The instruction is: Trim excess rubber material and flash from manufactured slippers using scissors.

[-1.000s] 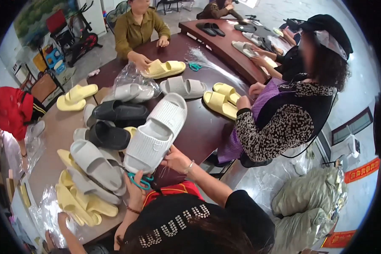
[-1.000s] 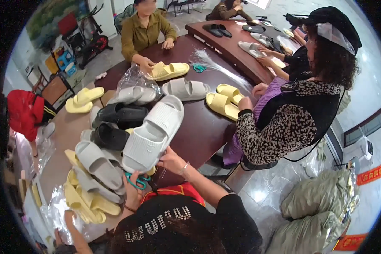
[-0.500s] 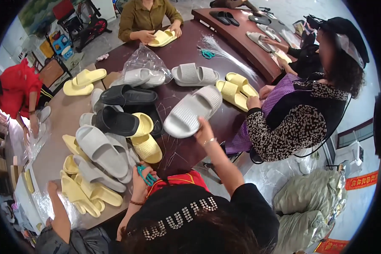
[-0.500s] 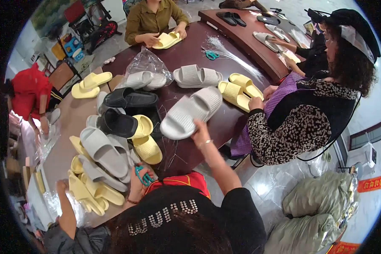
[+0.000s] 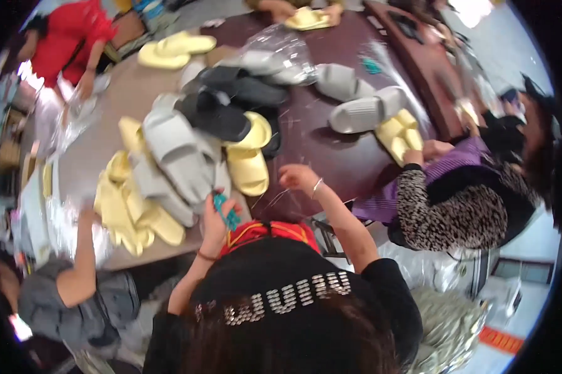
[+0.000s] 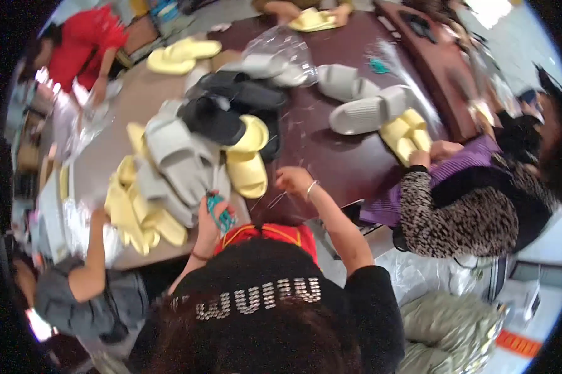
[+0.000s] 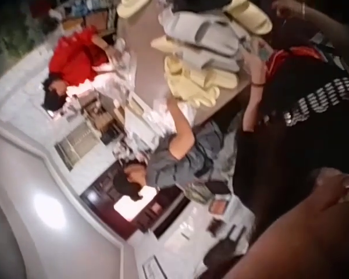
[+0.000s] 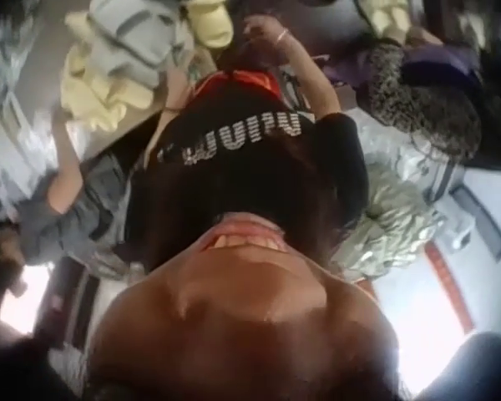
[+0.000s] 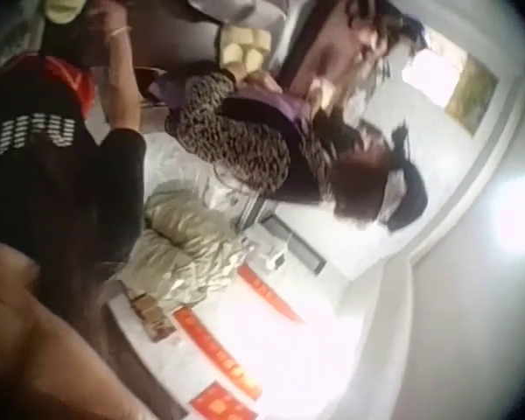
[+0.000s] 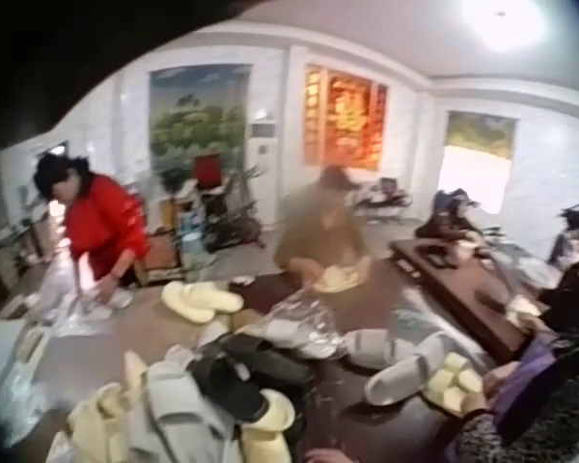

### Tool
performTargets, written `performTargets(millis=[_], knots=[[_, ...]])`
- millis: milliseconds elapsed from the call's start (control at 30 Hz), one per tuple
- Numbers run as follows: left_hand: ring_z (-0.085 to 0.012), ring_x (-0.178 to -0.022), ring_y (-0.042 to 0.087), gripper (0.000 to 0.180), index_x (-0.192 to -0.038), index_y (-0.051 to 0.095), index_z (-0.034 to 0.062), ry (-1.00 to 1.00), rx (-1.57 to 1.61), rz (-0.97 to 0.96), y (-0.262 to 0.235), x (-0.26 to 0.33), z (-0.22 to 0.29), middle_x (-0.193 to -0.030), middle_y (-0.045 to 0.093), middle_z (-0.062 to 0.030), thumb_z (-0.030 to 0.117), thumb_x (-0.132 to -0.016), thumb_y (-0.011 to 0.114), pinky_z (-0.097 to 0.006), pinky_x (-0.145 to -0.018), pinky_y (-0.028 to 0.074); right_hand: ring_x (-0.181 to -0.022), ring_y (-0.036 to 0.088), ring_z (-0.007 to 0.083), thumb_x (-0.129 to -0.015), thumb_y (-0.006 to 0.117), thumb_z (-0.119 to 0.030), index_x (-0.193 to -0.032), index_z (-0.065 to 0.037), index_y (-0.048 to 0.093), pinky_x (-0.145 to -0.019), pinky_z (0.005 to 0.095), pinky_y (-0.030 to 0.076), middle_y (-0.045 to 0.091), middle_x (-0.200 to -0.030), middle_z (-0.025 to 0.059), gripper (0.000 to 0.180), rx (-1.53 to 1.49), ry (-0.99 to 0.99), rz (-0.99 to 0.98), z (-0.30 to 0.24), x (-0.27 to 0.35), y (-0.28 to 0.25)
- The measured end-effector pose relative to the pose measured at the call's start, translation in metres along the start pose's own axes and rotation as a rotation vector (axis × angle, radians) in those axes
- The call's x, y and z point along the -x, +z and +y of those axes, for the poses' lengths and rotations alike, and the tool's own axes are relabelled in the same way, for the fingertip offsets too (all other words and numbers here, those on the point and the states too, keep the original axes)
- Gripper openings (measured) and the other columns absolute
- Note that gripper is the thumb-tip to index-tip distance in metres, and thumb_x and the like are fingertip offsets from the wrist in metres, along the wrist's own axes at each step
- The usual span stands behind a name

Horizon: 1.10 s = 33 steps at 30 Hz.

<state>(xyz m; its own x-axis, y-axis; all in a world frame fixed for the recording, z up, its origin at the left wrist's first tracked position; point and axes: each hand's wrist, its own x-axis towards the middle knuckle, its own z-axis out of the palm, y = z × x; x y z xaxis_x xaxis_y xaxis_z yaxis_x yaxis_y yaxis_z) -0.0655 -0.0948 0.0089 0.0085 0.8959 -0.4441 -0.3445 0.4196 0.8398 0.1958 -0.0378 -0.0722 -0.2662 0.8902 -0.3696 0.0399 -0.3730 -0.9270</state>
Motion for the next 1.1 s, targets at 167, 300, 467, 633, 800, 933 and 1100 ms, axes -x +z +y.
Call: performTargets(millis=[167, 300, 467, 633, 800, 933, 1100], knots=[[-0.0152, -0.066, 0.056, 0.037, -0.112, 0.037, 0.0039, 0.200, 0.004, 0.037, -0.001, 0.012, 0.025, -0.075, 0.052, -0.0063, 0.007, -0.079, 0.055, -0.025, -0.059, 0.046, -0.071, 0.060, 0.0215, -0.074, 0.055, -0.017, -0.109, -0.011, 0.053, -0.062, 0.0306, 0.047, 0.062, -0.077, 0.0095, 0.036, 0.513, -0.035, -0.455, -0.022, 0.020, 0.108], [-0.0120, -0.070, 0.054, 0.039, -0.113, 0.036, 0.0020, 0.400, -0.033, 0.076, -0.004, 0.021, 0.060, -0.078, 0.051, -0.0051, 0.003, -0.079, 0.054, -0.024, -0.063, 0.046, -0.076, 0.060, 0.0260, -0.076, 0.053, -0.033, -0.115, -0.019, 0.048, -0.065, 0.0335, 0.047, 0.061, -0.082, 0.0119, 0.041, 0.773, -0.322, -0.393, -0.087, 0.010, 0.151], [-0.0133, -0.070, 0.055, 0.039, -0.113, 0.037, 0.0023, 0.526, -0.120, 0.132, -0.022, 0.021, 0.080, -0.081, 0.050, -0.0043, 0.006, -0.079, 0.055, -0.023, -0.062, 0.045, -0.078, 0.060, 0.0274, -0.075, 0.051, -0.046, -0.119, -0.022, 0.044, -0.065, 0.0354, 0.046, 0.062, -0.084, 0.0112, 0.050, 1.152, -0.728, -0.311, -0.111, 0.022, 0.153], [-0.0119, -0.068, 0.054, 0.038, -0.112, 0.039, 0.0016, 0.530, -0.107, 0.239, -0.064, 0.010, 0.086, -0.079, 0.051, -0.0039, 0.006, -0.078, 0.056, -0.023, -0.060, 0.044, -0.078, 0.060, 0.0255, -0.075, 0.051, -0.048, -0.110, -0.017, 0.052, -0.067, 0.0339, 0.046, 0.062, -0.087, 0.0117, 0.046, 1.175, -0.192, -0.263, -0.161, 0.005, 0.122], [-0.0102, -0.066, 0.053, 0.035, -0.110, 0.042, 0.0017, 0.656, -0.167, 0.386, -0.059, -0.015, 0.098, -0.079, 0.051, -0.0029, 0.008, -0.078, 0.057, -0.022, -0.058, 0.043, -0.080, 0.060, 0.0201, -0.076, 0.057, -0.032, -0.107, -0.008, 0.054, -0.070, 0.0305, 0.046, 0.062, -0.087, 0.0112, 0.039, 0.609, -0.246, 0.023, -0.138, -0.032, 0.074], [-0.0111, -0.066, 0.053, 0.036, -0.106, 0.045, 0.0020, 0.592, -0.155, 0.478, -0.098, -0.038, 0.070, -0.078, 0.054, -0.0034, 0.014, -0.076, 0.060, -0.023, -0.059, 0.044, -0.094, 0.053, 0.0277, -0.066, 0.063, -0.036, -0.114, 0.002, 0.044, -0.079, 0.0362, 0.043, 0.054, -0.104, 0.0177, 0.064, 0.742, -0.231, -0.116, -0.085, -0.092, 0.112], [-0.0218, -0.082, 0.049, 0.043, -0.117, 0.037, -0.0015, 0.631, -0.461, 0.689, -0.144, -0.060, 0.068, -0.100, 0.049, -0.0131, 0.007, -0.078, 0.053, -0.031, -0.068, 0.044, -0.080, 0.052, 0.0333, -0.063, 0.059, -0.032, -0.083, -0.001, 0.052, -0.071, 0.0389, 0.042, 0.053, -0.081, 0.0180, 0.038, 0.543, -0.309, 0.179, -0.101, -0.129, 0.162]])
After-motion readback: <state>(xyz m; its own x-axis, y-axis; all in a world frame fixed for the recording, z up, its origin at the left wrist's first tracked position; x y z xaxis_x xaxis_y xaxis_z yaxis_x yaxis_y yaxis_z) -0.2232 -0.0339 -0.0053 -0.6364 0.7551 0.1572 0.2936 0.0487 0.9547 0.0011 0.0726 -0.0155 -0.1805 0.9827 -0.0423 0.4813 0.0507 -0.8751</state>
